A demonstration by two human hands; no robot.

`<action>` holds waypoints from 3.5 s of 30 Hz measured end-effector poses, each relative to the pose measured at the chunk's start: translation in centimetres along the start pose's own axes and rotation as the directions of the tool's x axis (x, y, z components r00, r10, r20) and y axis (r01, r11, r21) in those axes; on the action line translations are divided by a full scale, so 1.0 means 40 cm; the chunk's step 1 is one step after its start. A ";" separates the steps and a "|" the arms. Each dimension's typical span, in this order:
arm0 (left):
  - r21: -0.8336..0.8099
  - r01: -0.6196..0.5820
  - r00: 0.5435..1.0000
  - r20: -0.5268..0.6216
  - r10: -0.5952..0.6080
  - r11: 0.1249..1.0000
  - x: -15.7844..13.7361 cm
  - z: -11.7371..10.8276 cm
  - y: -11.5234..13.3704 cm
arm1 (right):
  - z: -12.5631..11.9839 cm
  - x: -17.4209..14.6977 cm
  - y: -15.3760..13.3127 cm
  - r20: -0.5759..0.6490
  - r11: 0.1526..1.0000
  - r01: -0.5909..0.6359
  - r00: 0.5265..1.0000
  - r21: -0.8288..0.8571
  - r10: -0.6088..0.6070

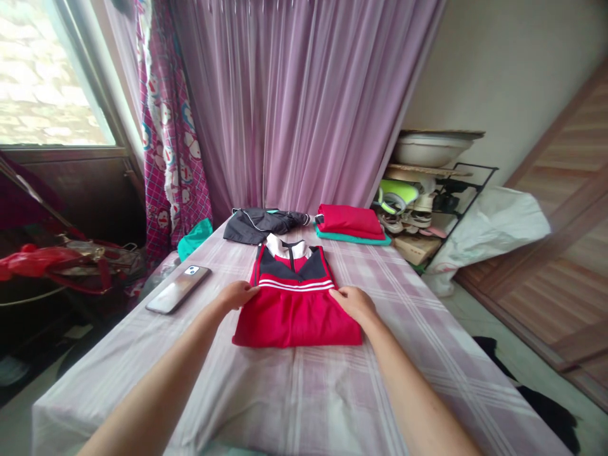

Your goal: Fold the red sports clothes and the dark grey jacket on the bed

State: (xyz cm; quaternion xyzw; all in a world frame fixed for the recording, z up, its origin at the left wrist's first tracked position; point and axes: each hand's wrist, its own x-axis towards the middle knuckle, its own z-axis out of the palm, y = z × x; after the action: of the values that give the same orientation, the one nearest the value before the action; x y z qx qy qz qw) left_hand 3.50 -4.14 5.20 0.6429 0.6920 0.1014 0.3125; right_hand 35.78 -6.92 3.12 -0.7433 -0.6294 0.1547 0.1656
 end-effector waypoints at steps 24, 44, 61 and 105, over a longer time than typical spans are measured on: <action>0.010 -0.011 0.965 -0.261 0.013 1.000 -0.005 -0.003 -0.003 | 0.040 0.011 0.016 -0.271 0.933 -0.032 0.953 0.358 0.137; 0.441 -0.479 0.763 -0.217 0.609 0.759 -0.005 0.184 -0.001 | 0.120 -0.028 -0.052 -0.017 0.897 0.413 0.907 -0.156 -0.421; 0.331 -0.733 0.649 0.077 0.757 0.594 -0.135 0.029 -0.194 | 0.042 -0.152 0.192 0.047 0.773 0.630 0.776 -0.077 -0.629; 0.095 -0.169 0.924 -0.330 0.191 0.981 0.092 0.017 -0.011 | 0.060 0.076 -0.027 -0.184 1.000 -0.012 0.983 0.001 0.012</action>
State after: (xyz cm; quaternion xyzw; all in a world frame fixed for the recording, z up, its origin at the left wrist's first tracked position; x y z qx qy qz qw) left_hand 3.60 -0.88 3.33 0.6865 0.6761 0.2160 0.1578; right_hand 34.24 -3.64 1.39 -0.7581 -0.6070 0.0863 0.2221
